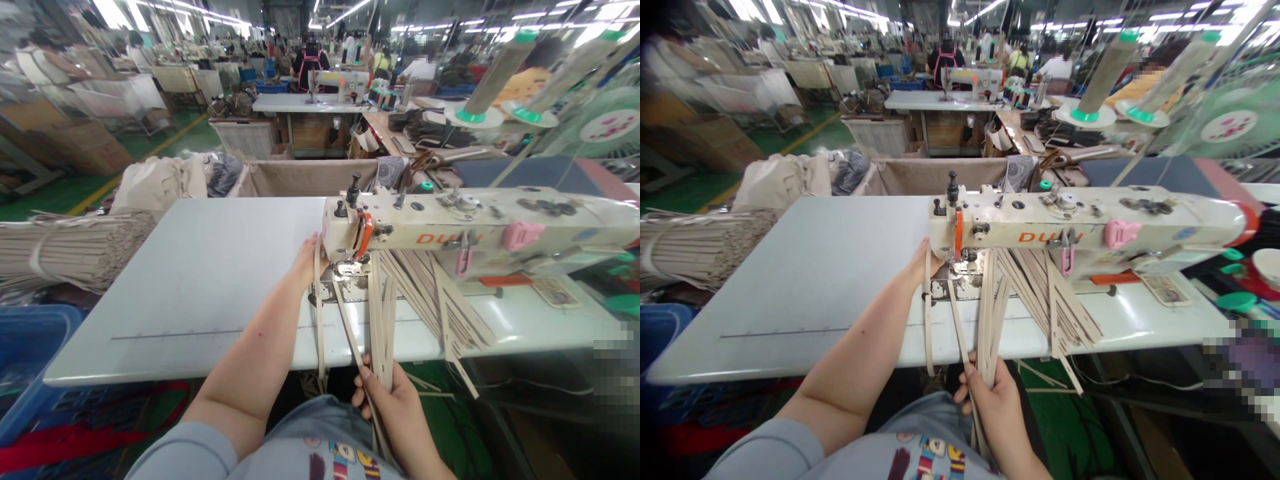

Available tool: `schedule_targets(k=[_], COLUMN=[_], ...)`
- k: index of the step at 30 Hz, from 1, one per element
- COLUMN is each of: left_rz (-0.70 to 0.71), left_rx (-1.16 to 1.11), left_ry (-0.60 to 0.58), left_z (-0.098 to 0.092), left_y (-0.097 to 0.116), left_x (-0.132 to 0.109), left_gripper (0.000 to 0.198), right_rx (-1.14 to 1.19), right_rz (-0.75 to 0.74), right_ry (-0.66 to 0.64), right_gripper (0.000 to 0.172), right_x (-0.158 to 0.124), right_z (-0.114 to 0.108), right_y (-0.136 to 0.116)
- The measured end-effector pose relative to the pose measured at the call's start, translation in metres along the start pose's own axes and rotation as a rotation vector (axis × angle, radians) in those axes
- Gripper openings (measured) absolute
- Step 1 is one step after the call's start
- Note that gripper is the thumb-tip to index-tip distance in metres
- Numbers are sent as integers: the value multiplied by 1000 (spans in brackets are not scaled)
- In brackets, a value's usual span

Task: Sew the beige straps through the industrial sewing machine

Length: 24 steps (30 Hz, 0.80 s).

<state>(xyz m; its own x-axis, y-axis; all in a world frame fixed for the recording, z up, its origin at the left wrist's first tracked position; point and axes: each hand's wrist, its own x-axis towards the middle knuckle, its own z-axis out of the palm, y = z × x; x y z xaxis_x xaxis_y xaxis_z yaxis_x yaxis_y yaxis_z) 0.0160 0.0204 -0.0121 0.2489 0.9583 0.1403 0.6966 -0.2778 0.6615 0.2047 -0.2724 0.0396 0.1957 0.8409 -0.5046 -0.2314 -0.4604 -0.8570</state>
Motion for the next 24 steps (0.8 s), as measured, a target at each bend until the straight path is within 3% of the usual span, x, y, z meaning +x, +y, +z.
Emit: schedule_targets(k=[5, 14, 21, 24], left_rz=[-17, -26, -11, -4], left_rx=[85, 91, -22, -44], left_ry=[-64, -70, 31, 27], left_z=[-6, -6, -3, -6], left_y=[6, 8, 5, 8], left_x=[2, 4, 3, 2], left_gripper=[53, 67, 56, 55], right_rx=[-9, -56, -59, -29], right_rz=[-62, -79, -24, 23], right_ry=[-24, 7, -27, -11], right_gripper=[74, 74, 62, 46], right_x=[10, 20, 15, 9], right_z=[8, 16, -3, -17], right_y=[-9, -9, -14, -18])
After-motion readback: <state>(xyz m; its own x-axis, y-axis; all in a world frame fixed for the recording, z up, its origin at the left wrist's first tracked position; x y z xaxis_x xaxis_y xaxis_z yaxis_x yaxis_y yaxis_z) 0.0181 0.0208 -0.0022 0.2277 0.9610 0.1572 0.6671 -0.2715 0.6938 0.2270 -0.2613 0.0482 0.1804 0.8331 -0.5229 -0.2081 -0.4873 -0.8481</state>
